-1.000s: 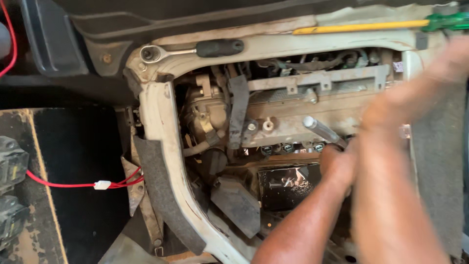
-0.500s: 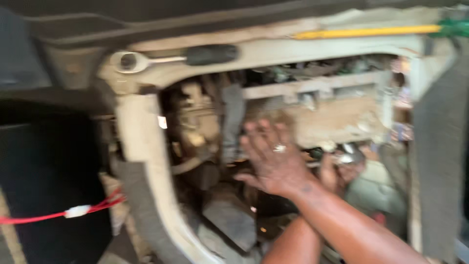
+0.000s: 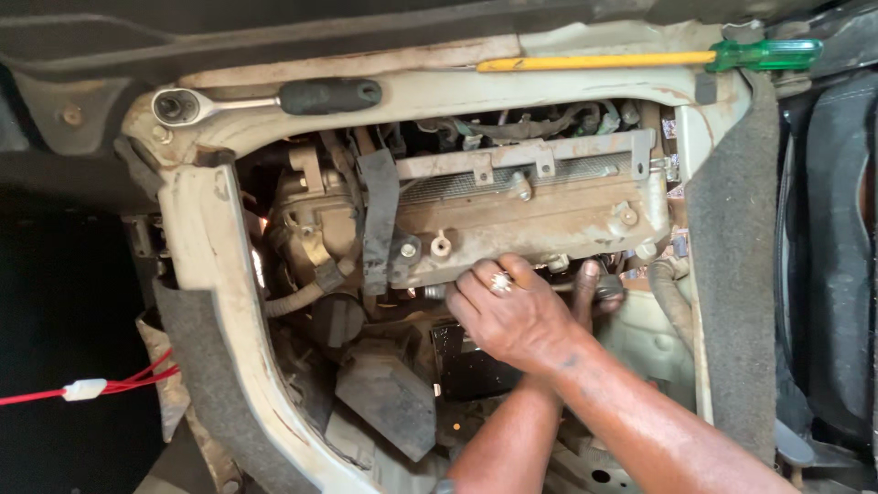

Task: The person works on a vehicle engine using a socket wrench and a metal rod tool, reaching into the engine compartment to loosen or tighten components.

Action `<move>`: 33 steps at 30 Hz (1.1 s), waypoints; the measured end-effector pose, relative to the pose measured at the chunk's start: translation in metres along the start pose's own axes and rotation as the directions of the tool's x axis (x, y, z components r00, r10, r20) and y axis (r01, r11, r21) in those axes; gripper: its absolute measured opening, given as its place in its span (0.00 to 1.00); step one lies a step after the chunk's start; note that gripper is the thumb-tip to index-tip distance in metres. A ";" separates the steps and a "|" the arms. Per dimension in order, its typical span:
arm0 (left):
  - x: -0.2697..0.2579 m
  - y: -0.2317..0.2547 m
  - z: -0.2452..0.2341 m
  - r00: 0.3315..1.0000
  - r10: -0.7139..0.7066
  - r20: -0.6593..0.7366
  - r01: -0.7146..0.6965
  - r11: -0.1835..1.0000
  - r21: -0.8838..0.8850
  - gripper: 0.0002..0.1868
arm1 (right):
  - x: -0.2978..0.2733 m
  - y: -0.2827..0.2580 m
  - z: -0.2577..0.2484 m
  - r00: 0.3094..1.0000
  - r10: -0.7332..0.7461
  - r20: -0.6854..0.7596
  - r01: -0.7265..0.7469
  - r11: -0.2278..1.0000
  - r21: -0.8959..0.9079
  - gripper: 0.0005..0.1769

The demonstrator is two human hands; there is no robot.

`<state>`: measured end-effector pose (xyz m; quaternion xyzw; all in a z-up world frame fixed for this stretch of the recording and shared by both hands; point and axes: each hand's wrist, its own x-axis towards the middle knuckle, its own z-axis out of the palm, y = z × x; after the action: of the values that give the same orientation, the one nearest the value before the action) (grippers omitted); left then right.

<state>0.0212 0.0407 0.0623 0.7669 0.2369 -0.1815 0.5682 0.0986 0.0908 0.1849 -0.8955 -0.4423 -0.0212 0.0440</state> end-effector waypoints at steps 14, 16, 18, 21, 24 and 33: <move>-0.013 0.017 -0.013 0.974 0.225 -0.026 -0.221 0.916 -0.335 0.31 | 0.000 0.017 -0.022 0.597 0.504 0.624 -0.535 0.830 -0.159 0.18; -0.015 0.025 -0.021 0.980 0.200 0.024 -0.184 0.938 -0.294 0.29 | -0.026 0.052 -0.044 0.844 0.501 -0.191 -0.522 0.849 -0.079 0.07; -0.016 0.031 -0.031 0.982 0.181 0.058 -0.162 0.956 -0.246 0.27 | -0.041 0.089 -0.056 0.656 0.623 -0.426 -0.694 0.720 -0.016 0.10; -0.018 0.040 -0.034 0.978 0.209 -0.011 -0.205 0.948 -0.242 0.25 | -0.050 0.114 -0.063 0.353 0.865 -0.356 -0.768 0.485 0.418 0.16; -0.017 0.041 -0.034 0.988 0.148 0.053 -0.131 0.961 -0.246 0.25 | -0.036 0.096 -0.063 0.489 0.822 -0.291 -0.697 0.569 0.436 0.09; -0.021 0.025 -0.018 0.989 0.137 0.055 -0.105 0.916 -0.387 0.22 | 0.025 -0.047 -0.036 0.758 0.643 -0.110 -0.619 0.763 0.188 0.10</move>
<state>0.0185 0.0486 0.0992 0.6465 0.1965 -0.1272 0.7261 0.0764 0.1349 0.2259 -0.9817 -0.1092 -0.0493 0.1482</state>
